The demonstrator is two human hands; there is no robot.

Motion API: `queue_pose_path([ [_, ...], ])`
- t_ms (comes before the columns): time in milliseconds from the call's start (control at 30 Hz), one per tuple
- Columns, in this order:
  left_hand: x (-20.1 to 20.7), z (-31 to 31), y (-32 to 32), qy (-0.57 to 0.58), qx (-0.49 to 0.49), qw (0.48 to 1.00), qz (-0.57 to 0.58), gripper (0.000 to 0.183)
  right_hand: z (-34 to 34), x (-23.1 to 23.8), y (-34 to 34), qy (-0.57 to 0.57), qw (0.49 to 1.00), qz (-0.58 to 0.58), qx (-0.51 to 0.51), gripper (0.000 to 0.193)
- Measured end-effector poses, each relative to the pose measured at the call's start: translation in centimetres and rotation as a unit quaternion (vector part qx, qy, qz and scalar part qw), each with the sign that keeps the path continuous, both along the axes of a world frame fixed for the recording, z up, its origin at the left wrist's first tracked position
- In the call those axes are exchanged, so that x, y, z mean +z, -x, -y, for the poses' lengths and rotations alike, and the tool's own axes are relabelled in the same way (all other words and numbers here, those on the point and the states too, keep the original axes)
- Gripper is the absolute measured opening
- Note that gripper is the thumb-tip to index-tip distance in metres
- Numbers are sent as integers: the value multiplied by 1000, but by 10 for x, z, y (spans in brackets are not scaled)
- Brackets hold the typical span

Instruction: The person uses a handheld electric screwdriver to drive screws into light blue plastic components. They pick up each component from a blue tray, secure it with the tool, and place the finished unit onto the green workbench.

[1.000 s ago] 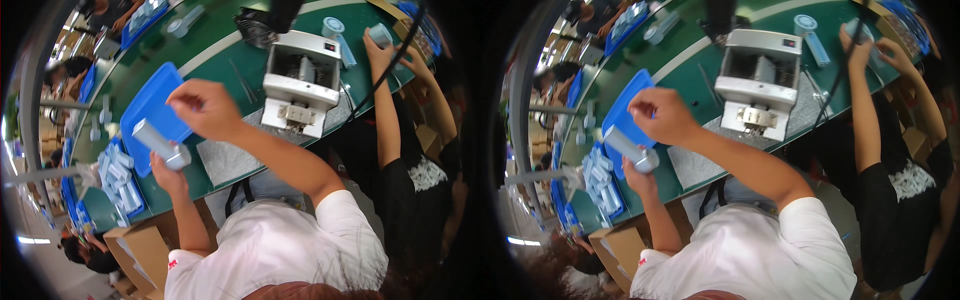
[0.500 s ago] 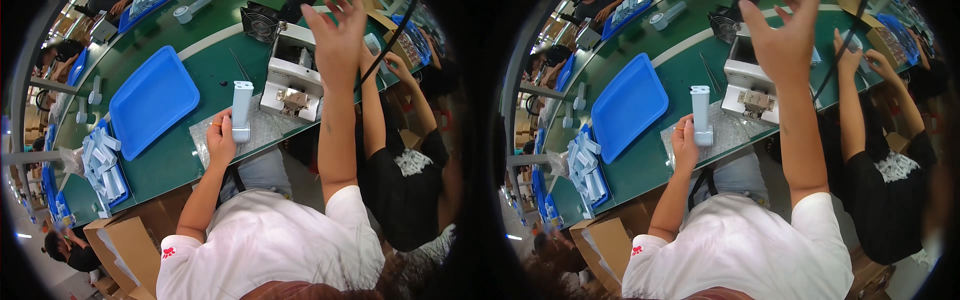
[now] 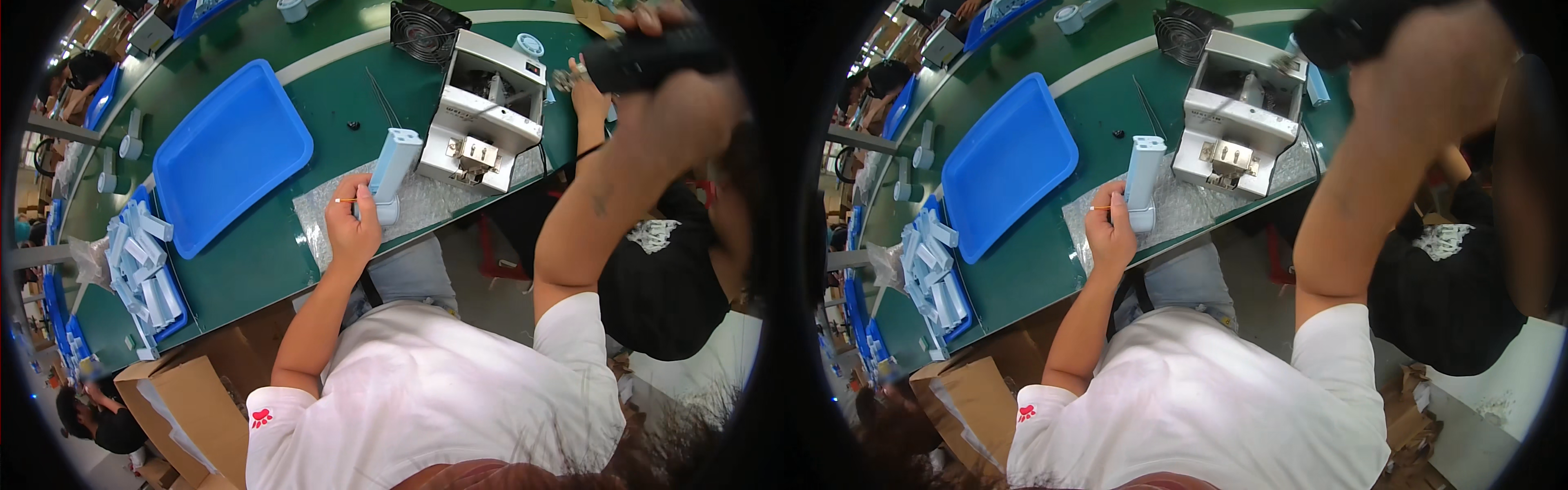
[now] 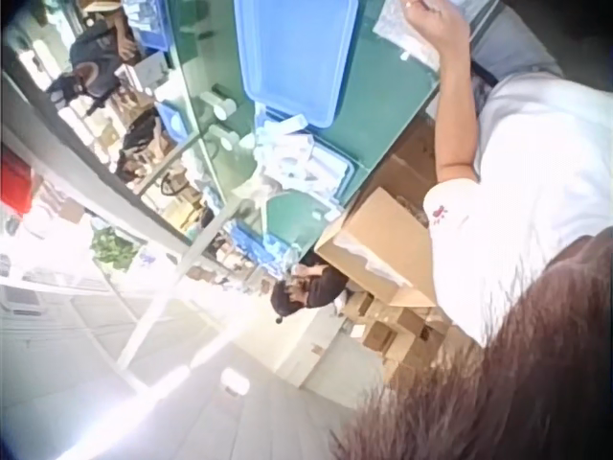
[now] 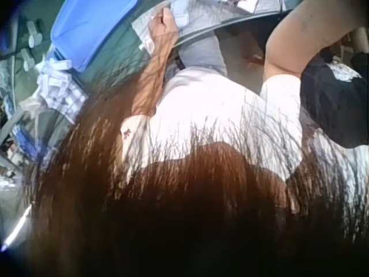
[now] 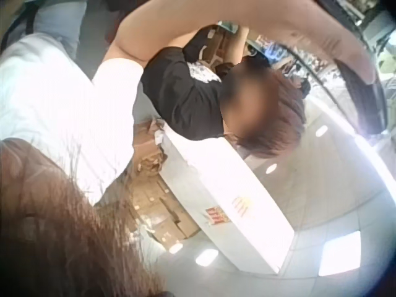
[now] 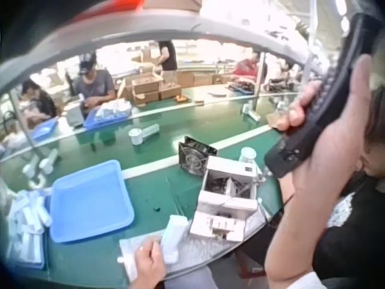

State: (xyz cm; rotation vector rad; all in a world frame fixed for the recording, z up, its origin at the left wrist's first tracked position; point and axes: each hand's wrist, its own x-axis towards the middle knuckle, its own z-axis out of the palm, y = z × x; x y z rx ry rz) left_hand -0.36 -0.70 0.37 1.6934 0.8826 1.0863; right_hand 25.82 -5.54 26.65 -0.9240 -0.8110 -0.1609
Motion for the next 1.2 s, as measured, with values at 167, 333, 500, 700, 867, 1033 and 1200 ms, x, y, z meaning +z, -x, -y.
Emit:
queue_pose_path([
  [167,6,0,-6,-106,-23,994,-11,22,29,-28,8,90,993,25,75,58],
  [333,7,1,-4,-95,-34,995,0,21,-12,-51,43,16,993,118,-7,39],
  [500,3,-2,-1,-133,-26,991,3,21,-21,-76,48,14,992,123,11,37],
  [700,1,-3,-3,-150,-30,988,15,17,17,-69,50,84,948,-81,295,80],
  [867,1,-2,1,-140,-48,989,12,20,11,-36,54,195,904,-108,365,80],
  [1033,-1,-3,1,-131,-53,990,19,22,-25,-81,66,80,959,-60,266,100],
  [1200,-4,-6,2,-156,-68,985,0,28,-30,-94,59,58,958,-59,274,104],
])
